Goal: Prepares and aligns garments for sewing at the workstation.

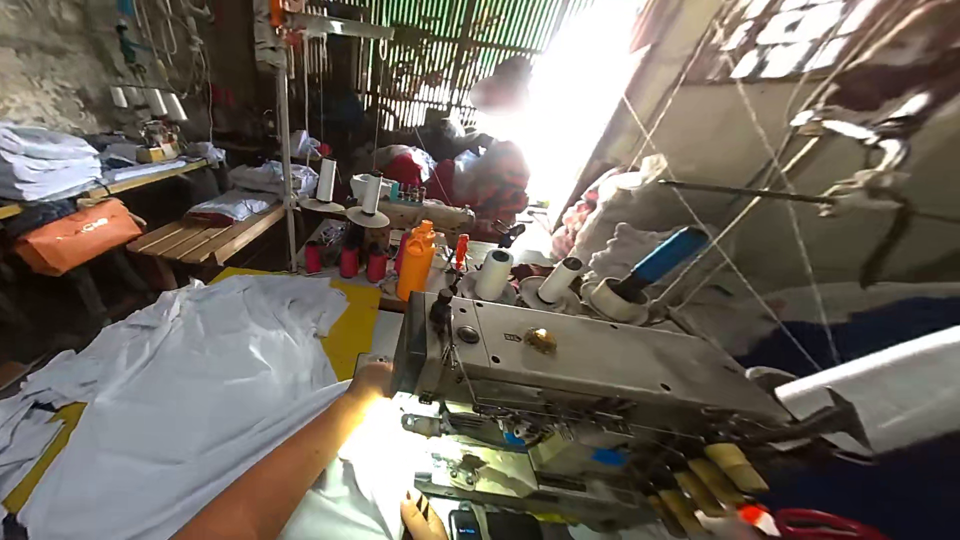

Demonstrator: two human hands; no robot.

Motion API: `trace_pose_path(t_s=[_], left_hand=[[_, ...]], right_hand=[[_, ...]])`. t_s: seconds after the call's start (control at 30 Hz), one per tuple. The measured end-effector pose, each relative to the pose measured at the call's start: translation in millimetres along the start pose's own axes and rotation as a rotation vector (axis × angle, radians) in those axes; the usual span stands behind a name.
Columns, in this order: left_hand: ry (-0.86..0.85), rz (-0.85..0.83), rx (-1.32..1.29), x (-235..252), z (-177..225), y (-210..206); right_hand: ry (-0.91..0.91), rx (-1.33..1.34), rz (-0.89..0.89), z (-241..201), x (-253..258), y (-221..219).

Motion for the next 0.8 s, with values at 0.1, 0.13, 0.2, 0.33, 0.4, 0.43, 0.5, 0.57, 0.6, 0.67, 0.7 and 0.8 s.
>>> trace_pose_path(t_s=[0.1, 0.13, 0.2, 0.33, 0.4, 0.43, 0.5, 0.57, 0.6, 0.67, 0.7, 0.8], left_hand=[[-0.107, 0.017, 0.045, 19.4, -5.0, -5.4], [-0.130, 0.011, 0.048, 24.0, -6.5, -7.2], [-0.146, -0.011, 0.028, 19.9, -2.6, -3.9], [-0.179, 0.063, -0.020, -3.9, 12.1, 11.5], [-0.183, 0.069, -0.030, -4.4, 11.6, 12.0], [-0.176, 0.066, -0.031, -2.8, 10.5, 10.9], [-0.165, 0.037, 0.010, 0.7, 11.1, 8.7], [-0.129, -0.051, 0.053, -0.6, 17.2, 10.5], [-0.150, -0.055, 0.079, 5.8, 16.8, 9.6], [-0.277, 0.041, 0.128, 24.1, 12.6, 7.2], [-0.311, 0.062, 0.140, 28.1, 13.0, 8.6], [-0.330, 0.110, 0.131, 28.4, 20.1, 25.2]], right_hand=[[0.055, -0.079, -0.001, -3.8, -1.2, -3.7], [0.063, -0.089, 0.002, -4.0, -3.3, -4.7], [0.061, -0.110, 0.001, -2.0, -7.4, -7.4], [0.043, -0.116, -0.006, -0.3, -12.3, -9.0], [0.040, -0.105, 0.001, 0.6, -13.0, -8.8], [0.039, -0.104, 0.008, 1.3, -12.4, -8.2], [0.039, -0.098, 0.014, 1.9, -10.3, -7.3], [0.045, -0.118, 0.012, 1.0, -5.5, -6.1], [0.048, -0.139, 0.011, 1.0, -1.5, -5.2], [0.047, -0.177, 0.012, 2.7, 6.6, -3.5], [0.043, -0.182, 0.015, 3.0, 9.5, -2.8], [0.050, -0.174, 0.018, 0.0, 13.7, -3.5]])
Point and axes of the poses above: each hand's wrist, its own x-axis towards the middle knuckle, its own y-axis out of the back of the hand, z = x × y, the point moved 10 cm from there along x, towards the middle knuckle, and after that the axes turned 3 degrees about -z, right-handed, at the moved point
